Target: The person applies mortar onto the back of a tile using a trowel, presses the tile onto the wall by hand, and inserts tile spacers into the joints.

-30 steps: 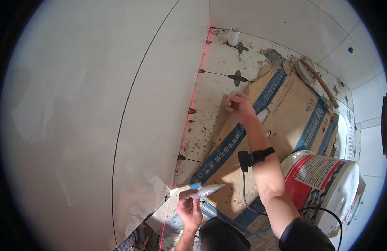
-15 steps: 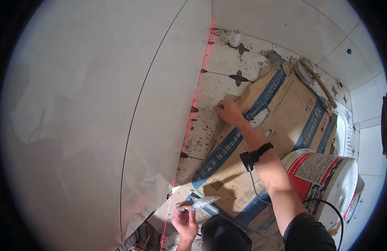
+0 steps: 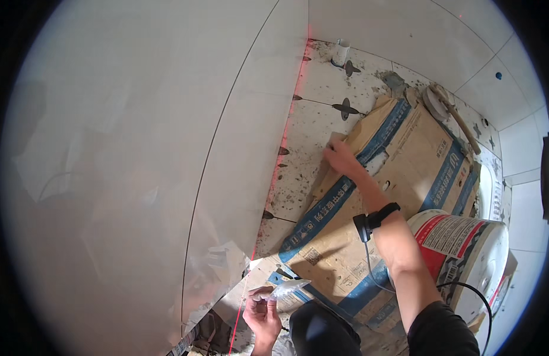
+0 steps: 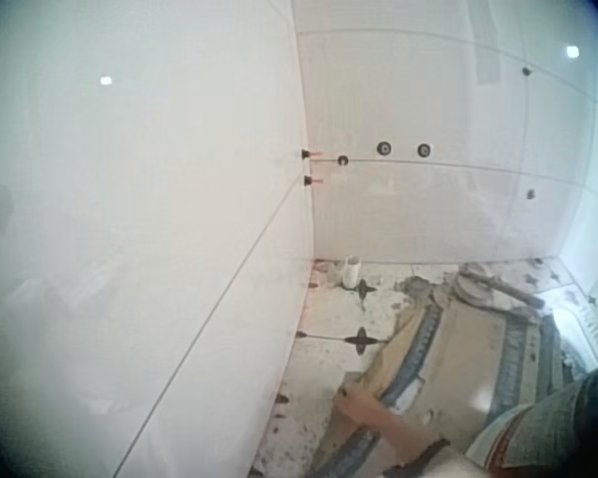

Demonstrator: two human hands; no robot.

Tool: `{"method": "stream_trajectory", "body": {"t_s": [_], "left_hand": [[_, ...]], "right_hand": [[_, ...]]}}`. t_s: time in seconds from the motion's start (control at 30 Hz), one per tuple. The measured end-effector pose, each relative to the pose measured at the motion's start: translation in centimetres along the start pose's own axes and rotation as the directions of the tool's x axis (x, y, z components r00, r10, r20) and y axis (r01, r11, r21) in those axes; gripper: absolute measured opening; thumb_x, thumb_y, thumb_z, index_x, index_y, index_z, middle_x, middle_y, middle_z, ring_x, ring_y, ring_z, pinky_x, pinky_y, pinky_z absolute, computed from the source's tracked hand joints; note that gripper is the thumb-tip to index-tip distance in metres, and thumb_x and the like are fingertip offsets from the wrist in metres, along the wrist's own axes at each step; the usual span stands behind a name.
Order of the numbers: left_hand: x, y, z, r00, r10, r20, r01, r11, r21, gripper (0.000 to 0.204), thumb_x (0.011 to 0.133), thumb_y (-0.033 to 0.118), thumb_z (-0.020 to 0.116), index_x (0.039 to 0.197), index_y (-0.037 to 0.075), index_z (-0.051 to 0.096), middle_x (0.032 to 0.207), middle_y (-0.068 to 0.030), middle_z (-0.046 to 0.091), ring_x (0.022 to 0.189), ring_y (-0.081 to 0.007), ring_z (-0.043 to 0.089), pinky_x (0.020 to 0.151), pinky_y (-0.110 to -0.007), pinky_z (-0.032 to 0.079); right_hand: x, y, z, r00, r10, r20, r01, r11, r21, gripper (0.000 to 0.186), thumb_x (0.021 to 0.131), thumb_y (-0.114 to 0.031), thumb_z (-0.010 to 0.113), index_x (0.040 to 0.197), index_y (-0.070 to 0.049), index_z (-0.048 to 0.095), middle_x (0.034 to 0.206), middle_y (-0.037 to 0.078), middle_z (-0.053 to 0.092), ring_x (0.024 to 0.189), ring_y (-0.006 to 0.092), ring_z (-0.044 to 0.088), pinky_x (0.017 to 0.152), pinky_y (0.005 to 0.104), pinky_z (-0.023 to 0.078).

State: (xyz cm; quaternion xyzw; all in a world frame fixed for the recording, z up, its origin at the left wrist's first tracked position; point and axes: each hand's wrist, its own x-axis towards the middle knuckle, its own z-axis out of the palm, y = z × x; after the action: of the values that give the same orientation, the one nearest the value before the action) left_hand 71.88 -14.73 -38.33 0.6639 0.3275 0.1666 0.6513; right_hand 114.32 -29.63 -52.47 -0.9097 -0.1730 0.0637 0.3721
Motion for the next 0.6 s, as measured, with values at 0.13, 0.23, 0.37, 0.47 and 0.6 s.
{"method": "stream_trajectory", "body": {"t_s": [0.13,0.23,0.37,0.47,0.6], "left_hand": [[-0.3,-0.3,-0.5,0.998,-0.056,-0.010,0.056,0.998,-0.001,0.011,0.094,0.002,0.073,0.095,-0.001,0.062,0.107,-0.0107,0.068,0.094,-0.0132,0.063,0.087,-0.028,0.050],[-0.2,-0.6,-0.4,1.000,0.010,-0.002,-0.010,1.000,-0.015,0.011,0.095,0.001,0.072,0.095,-0.001,0.062,0.108,-0.0109,0.068,0.094,-0.0134,0.064,0.087,-0.028,0.050],[-0.1,0.1,-0.6,0.999,-0.054,0.001,0.054,0.998,0.027,0.011,0.095,-0.001,0.070,0.103,-0.003,0.062,0.106,-0.0089,0.068,0.092,-0.0110,0.063,0.085,-0.026,0.050],[0.0,-0.1,-1.2,0.998,-0.055,0.014,0.054,0.997,0.063,0.015,0.095,-0.003,0.068,0.110,-0.004,0.063,0.106,-0.0079,0.068,0.091,-0.0099,0.062,0.084,-0.025,0.049],[0.2,-0.4,-1.5,0.999,0.014,0.044,-0.015,1.000,0.023,0.009,0.096,-0.003,0.068,0.102,-0.004,0.062,0.111,-0.0117,0.066,0.097,-0.0138,0.063,0.088,-0.028,0.050]], "right_hand": [[0.2,-0.2,-0.2,0.874,0.287,0.393,-0.461,0.745,0.482,0.022,0.089,-0.020,0.061,0.096,0.001,0.064,0.086,0.026,0.068,0.080,0.0440,0.067,0.074,0.0512,0.052],[-0.3,-1.1,0.9,0.953,0.183,0.240,-0.257,0.909,0.328,0.022,0.090,-0.020,0.061,0.101,-0.001,0.064,0.087,0.025,0.068,0.082,0.0441,0.067,0.074,0.0517,0.052],[-2.9,-2.1,2.1,0.983,-0.102,0.153,0.130,0.974,-0.185,0.025,0.089,-0.021,0.064,0.110,-0.006,0.065,0.090,0.022,0.070,0.089,0.0421,0.068,0.078,0.0526,0.052],[-4.0,-2.8,1.0,0.977,-0.090,0.195,0.123,0.979,-0.161,0.026,0.089,-0.024,0.066,0.110,-0.008,0.065,0.094,0.022,0.071,0.092,0.0421,0.068,0.081,0.0528,0.052],[-4.7,-1.7,1.6,0.972,-0.199,0.125,0.214,0.969,-0.125,0.025,0.090,-0.023,0.066,0.110,-0.009,0.064,0.093,0.020,0.071,0.090,0.0422,0.068,0.080,0.0525,0.053]]}}
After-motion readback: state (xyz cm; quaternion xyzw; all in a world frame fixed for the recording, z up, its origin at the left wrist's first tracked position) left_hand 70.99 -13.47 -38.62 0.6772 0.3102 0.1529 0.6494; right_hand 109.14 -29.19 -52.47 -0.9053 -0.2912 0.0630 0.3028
